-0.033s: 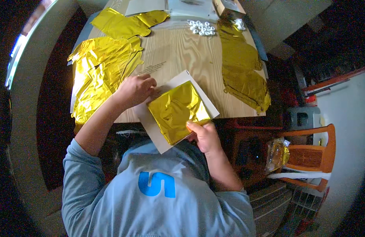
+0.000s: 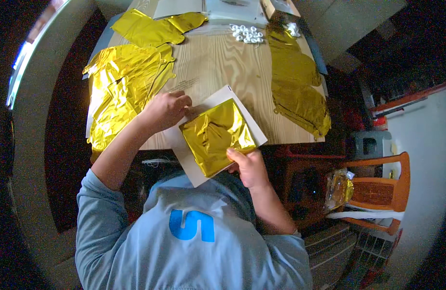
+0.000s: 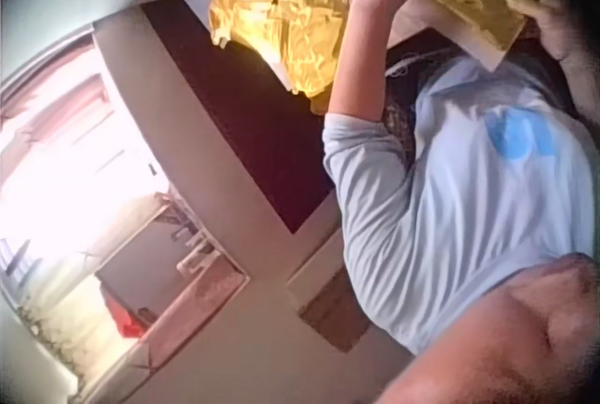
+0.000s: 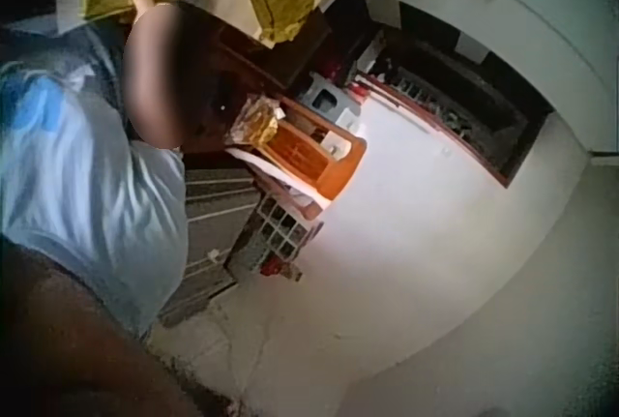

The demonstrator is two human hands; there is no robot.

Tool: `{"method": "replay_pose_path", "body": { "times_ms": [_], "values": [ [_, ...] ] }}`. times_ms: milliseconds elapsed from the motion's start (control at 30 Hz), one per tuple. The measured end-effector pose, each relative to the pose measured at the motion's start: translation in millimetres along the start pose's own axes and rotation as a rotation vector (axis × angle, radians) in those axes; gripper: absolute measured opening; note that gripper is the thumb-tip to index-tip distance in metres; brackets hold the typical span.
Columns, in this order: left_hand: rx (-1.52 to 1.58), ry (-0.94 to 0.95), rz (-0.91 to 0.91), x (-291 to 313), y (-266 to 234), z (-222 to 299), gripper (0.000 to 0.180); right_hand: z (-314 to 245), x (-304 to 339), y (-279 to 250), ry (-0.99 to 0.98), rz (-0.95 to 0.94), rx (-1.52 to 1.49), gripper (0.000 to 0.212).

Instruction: Folding gold foil balloons and placing them into clear plastic packaging with a cardboard backing insert.

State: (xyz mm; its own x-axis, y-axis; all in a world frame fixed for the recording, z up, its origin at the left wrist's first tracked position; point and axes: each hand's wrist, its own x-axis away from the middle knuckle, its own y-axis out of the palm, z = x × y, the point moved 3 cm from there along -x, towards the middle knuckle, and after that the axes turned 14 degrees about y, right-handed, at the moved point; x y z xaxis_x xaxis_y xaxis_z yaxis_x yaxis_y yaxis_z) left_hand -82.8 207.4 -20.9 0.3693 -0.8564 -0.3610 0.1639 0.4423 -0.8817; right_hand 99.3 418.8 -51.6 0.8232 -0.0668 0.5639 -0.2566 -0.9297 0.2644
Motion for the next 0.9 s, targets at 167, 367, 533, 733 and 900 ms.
{"method": "replay_pose_path", "body": {
  "times_ms": [167,367,533,733,900],
  "values": [
    [-0.019,-0.048,-0.087,-9.3,-8.8,11.7,0.012,26.3,0.8,8.9,-0.081,0.106,0.109,0.021],
    [-0.043,-0.053,-0.138,-12.5,-11.7,33.4,0.021,39.8,2.6,26.6,-0.130,0.108,0.011,0.023],
    [-0.198,-0.015,-0.134,-13.0,-26.8,49.5,0.027,41.0,-6.7,28.8,-0.116,0.070,0.013,0.028],
    [-0.328,0.260,-0.054,-14.3,-19.6,54.5,0.022,28.1,-0.2,34.2,-0.051,-0.050,-0.055,0.027],
    [-0.281,0.346,0.086,-4.3,-25.5,58.7,0.023,35.3,-2.9,29.8,-0.010,0.008,-0.225,0.038]
  ]
}}
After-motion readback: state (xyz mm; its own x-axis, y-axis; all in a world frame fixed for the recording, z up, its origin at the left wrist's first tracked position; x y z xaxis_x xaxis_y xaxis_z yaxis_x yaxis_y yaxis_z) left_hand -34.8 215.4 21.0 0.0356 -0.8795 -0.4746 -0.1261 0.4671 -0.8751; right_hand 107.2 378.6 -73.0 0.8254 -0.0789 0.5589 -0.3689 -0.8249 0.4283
